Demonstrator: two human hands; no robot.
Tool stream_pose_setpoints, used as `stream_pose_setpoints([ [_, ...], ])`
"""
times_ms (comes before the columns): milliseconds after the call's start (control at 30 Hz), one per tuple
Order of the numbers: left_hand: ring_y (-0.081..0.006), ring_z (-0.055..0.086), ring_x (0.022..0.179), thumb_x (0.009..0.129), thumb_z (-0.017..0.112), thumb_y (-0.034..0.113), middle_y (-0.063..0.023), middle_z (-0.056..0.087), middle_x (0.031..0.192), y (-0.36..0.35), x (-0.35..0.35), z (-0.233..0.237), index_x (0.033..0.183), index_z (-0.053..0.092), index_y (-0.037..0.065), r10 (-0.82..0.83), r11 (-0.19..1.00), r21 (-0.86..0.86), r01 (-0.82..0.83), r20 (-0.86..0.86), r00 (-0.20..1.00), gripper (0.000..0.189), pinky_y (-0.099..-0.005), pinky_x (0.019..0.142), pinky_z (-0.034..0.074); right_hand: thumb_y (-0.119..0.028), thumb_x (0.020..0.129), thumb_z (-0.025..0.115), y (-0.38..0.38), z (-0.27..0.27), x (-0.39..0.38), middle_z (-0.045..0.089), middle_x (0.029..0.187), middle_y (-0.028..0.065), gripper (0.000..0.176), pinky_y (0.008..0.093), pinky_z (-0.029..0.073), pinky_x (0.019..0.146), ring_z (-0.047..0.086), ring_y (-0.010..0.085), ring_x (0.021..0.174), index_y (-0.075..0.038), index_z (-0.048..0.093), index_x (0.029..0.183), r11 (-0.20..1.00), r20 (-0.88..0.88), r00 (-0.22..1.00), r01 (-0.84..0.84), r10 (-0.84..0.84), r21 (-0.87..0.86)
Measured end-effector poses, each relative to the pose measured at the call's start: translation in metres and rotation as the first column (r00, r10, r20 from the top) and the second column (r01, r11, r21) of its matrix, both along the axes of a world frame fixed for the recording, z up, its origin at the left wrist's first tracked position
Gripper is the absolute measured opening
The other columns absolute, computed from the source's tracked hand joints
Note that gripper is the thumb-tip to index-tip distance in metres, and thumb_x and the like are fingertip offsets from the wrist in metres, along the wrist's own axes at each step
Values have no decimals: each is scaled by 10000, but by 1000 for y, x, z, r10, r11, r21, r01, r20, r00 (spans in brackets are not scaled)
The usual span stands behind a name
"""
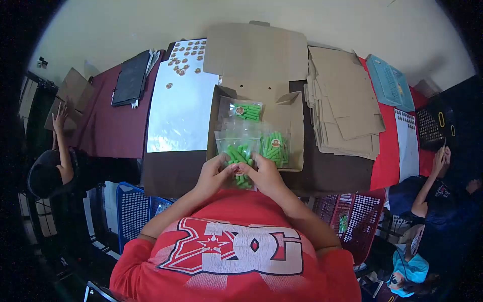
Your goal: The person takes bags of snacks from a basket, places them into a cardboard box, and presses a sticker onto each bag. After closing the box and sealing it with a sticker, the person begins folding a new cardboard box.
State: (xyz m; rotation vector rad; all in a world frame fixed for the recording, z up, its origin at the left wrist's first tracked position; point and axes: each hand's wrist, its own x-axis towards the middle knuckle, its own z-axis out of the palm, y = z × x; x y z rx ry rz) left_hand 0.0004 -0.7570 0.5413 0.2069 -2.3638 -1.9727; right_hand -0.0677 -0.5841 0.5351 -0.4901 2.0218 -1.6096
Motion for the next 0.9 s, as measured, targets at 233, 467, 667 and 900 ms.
stream_pose_setpoints([
  [233,-128,536,672,945,593,265,-108,628,762,-9,-3,-16,960,595,-22,-68,991,111,71,-34,997,287,-308,639,452,-293,933,605,8,21,-7,555,675,60,330,290,462,575,560,99,653,34,563,945,994,78,993,-90,85,61],
  [467,-147,615,698,941,593,270,-141,649,809,-11,-6,12,1067,593,-2,-117,991,-43,128,192,974,300,-315,643,480,-336,871,675,3,31,-2,648,877,140,443,326,498,670,639,193,760,29,549,1089,971,-5,993,-116,120,208],
  [667,-121,600,664,924,622,271,-125,649,786,-12,-1,-10,1032,614,-4,-109,993,44,111,-45,993,295,-308,602,473,-349,831,719,0,20,-1,665,915,169,487,359,498,717,660,262,817,32,555,1086,978,-97,986,-120,138,171],
  [900,-92,579,679,934,614,247,-85,665,814,-21,-6,-3,1026,621,10,-157,968,209,136,90,983,254,-285,611,474,-137,919,629,17,15,-14,611,1072,100,381,292,530,722,604,123,926,8,452,1224,954,314,901,-294,300,-67],
])
